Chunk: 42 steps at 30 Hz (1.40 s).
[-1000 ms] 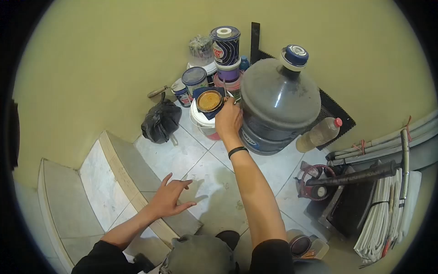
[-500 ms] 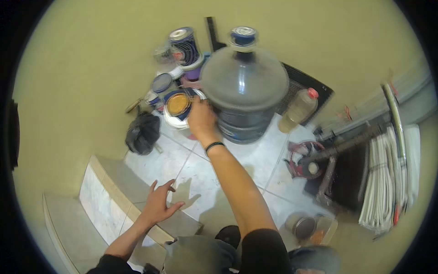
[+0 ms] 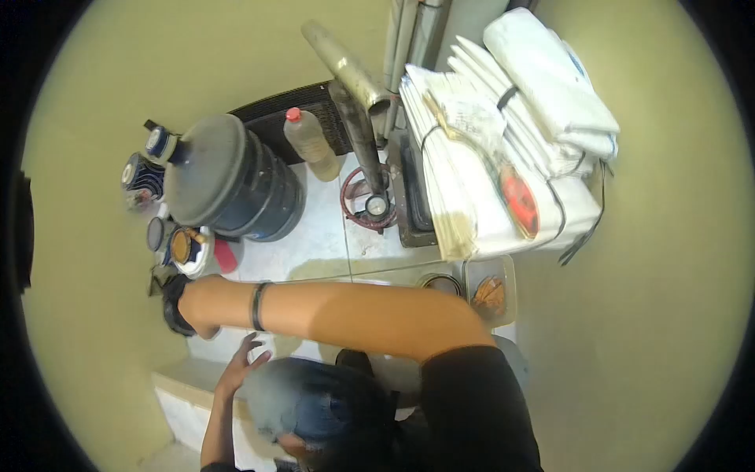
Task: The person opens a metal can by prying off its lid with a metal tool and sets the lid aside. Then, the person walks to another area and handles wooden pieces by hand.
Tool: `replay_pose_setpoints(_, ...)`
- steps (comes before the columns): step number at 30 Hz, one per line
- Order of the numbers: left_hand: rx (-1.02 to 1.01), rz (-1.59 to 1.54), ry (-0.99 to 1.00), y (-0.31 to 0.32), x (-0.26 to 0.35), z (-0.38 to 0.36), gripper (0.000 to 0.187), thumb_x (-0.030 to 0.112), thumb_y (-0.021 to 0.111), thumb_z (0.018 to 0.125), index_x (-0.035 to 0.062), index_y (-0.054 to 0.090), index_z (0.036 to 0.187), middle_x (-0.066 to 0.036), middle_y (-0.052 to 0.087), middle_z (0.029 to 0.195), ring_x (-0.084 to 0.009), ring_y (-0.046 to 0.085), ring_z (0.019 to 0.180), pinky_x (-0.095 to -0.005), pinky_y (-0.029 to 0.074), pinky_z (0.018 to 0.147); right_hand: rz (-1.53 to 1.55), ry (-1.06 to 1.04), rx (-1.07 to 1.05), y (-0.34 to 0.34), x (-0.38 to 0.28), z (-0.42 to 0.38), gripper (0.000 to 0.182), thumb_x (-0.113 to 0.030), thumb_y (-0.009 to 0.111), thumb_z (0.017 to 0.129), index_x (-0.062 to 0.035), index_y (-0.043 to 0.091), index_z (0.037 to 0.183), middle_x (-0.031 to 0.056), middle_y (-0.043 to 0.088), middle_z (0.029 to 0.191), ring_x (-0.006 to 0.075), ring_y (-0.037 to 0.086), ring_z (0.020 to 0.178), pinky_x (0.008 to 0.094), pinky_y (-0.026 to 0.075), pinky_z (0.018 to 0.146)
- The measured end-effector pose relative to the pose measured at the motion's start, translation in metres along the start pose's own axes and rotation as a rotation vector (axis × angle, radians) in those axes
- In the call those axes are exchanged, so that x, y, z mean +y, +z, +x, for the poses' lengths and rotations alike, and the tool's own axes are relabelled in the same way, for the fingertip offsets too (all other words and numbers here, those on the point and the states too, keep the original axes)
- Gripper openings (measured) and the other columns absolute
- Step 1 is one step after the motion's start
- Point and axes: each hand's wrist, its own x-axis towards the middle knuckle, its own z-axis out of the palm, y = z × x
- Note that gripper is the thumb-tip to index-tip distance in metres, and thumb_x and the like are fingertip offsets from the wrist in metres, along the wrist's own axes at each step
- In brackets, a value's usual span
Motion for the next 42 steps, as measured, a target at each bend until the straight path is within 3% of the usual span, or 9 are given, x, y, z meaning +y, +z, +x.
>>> replay_pose_setpoints(5, -0.279, -0.880, -0.434, 0.009, 0.100, -0.077, 0.069, 0.024, 0.069, 0.102, 0.0001, 0.041, 0.161, -0.018, 0.059, 0.152, -0.0270, 0.055, 0.141, -0.0409, 0.042, 0.120, 0.400, 0.046, 0.276, -0.008, -0.048, -0.141, 0.048, -0.024, 0.070, 0.095, 0.0013, 0.063, 0.135, 0.0265, 0.072, 0.121, 0.0430, 0.072, 0.108, 0.0514, 0.059, 0.092)
replay_pose_setpoints(10, -0.245, -1.104, -0.619, 0.025, 0.144, -0.174, 0.052, 0.020, 0.055, 0.103, 0.0054, 0.053, 0.153, -0.010, 0.063, 0.149, -0.0215, 0.060, 0.136, -0.0368, 0.049, 0.112, 0.419, 0.947, 0.713, -0.002, -0.116, -0.307, 0.054, -0.027, 0.075, 0.097, 0.0002, 0.058, 0.140, 0.0275, 0.067, 0.129, 0.0453, 0.066, 0.119, 0.0537, 0.054, 0.100)
replay_pose_setpoints(14, -0.448, -0.833, -0.676, -0.020, 0.186, -0.267, 0.043, 0.027, 0.057, 0.105, 0.0071, 0.065, 0.143, -0.010, 0.073, 0.132, -0.0257, 0.070, 0.119, -0.0402, 0.055, 0.104, 0.408, 1.459, 0.537, -0.002, -0.201, -0.429, 0.054, -0.027, 0.075, 0.097, 0.0003, 0.059, 0.140, 0.0279, 0.069, 0.130, 0.0467, 0.066, 0.118, 0.0546, 0.055, 0.099)
replay_pose_setpoints(19, -0.680, 0.516, -0.358, -0.106, 0.210, -0.334, 0.055, 0.036, 0.075, 0.090, 0.0088, 0.069, 0.139, -0.018, 0.077, 0.126, -0.0329, 0.074, 0.115, -0.0437, 0.058, 0.098, 0.522, 1.530, 0.590, -0.040, -0.350, -0.497, 0.051, -0.029, 0.076, 0.096, -0.0019, 0.064, 0.137, 0.0266, 0.072, 0.127, 0.0458, 0.071, 0.113, 0.0517, 0.057, 0.099)
replay_pose_setpoints(28, -0.538, 0.147, -0.041, -0.238, 0.322, -0.249, 0.048, 0.022, 0.069, 0.099, -0.0014, 0.061, 0.140, -0.015, 0.082, 0.092, -0.0221, 0.078, 0.095, -0.0327, 0.059, 0.085, 1.250, 2.087, 0.858, 0.002, -0.586, -0.474, 0.046, -0.042, 0.070, 0.096, 0.0019, 0.080, 0.102, 0.0303, 0.076, 0.106, 0.0471, 0.073, 0.105, 0.0498, 0.057, 0.096)
replay_pose_setpoints(33, -0.491, 0.126, -0.048, -0.309, 0.403, -0.175, 0.043, 0.006, 0.062, 0.099, -0.0025, 0.058, 0.141, -0.023, 0.079, 0.086, -0.0254, 0.080, 0.074, -0.0336, 0.061, 0.074, 0.964, 2.420, 1.004, 0.130, -0.661, -0.366, 0.053, -0.049, 0.072, 0.096, 0.0027, 0.081, 0.107, 0.0297, 0.077, 0.111, 0.0435, 0.075, 0.107, 0.0498, 0.058, 0.094)
replay_pose_setpoints(37, -0.784, 0.734, 0.563, -0.318, 0.446, -0.099, 0.034, 0.012, 0.074, 0.091, 0.0007, 0.065, 0.121, -0.016, 0.073, 0.089, -0.0294, 0.073, 0.077, -0.0419, 0.060, 0.071, 1.461, 2.500, 1.242, 0.089, -0.708, -0.285, 0.055, -0.047, 0.076, 0.096, 0.0017, 0.078, 0.122, 0.0294, 0.075, 0.122, 0.0447, 0.072, 0.117, 0.0507, 0.056, 0.101)
replay_pose_setpoints(40, -0.986, 1.172, 1.646, -0.299, 0.492, -0.068, 0.028, 0.022, 0.087, 0.084, 0.0049, 0.072, 0.101, -0.012, 0.067, 0.077, -0.0343, 0.064, 0.067, -0.0523, 0.058, 0.067, 1.551, 2.607, 1.286, 0.076, -0.704, -0.249, 0.062, -0.045, 0.078, 0.093, 0.0000, 0.072, 0.134, 0.0293, 0.073, 0.128, 0.0459, 0.068, 0.125, 0.0509, 0.054, 0.108)
replay_pose_setpoints(42, -1.103, 1.121, 0.753, -0.254, 0.522, -0.083, 0.029, 0.023, 0.086, 0.085, 0.0049, 0.072, 0.102, -0.012, 0.067, 0.078, -0.0339, 0.064, 0.068, -0.0520, 0.058, 0.068, 1.470, 2.666, 1.591, 0.070, -0.710, -0.228, 0.066, -0.045, 0.077, 0.093, 0.0004, 0.068, 0.140, 0.0307, 0.069, 0.135, 0.0464, 0.066, 0.128, 0.0512, 0.053, 0.109)
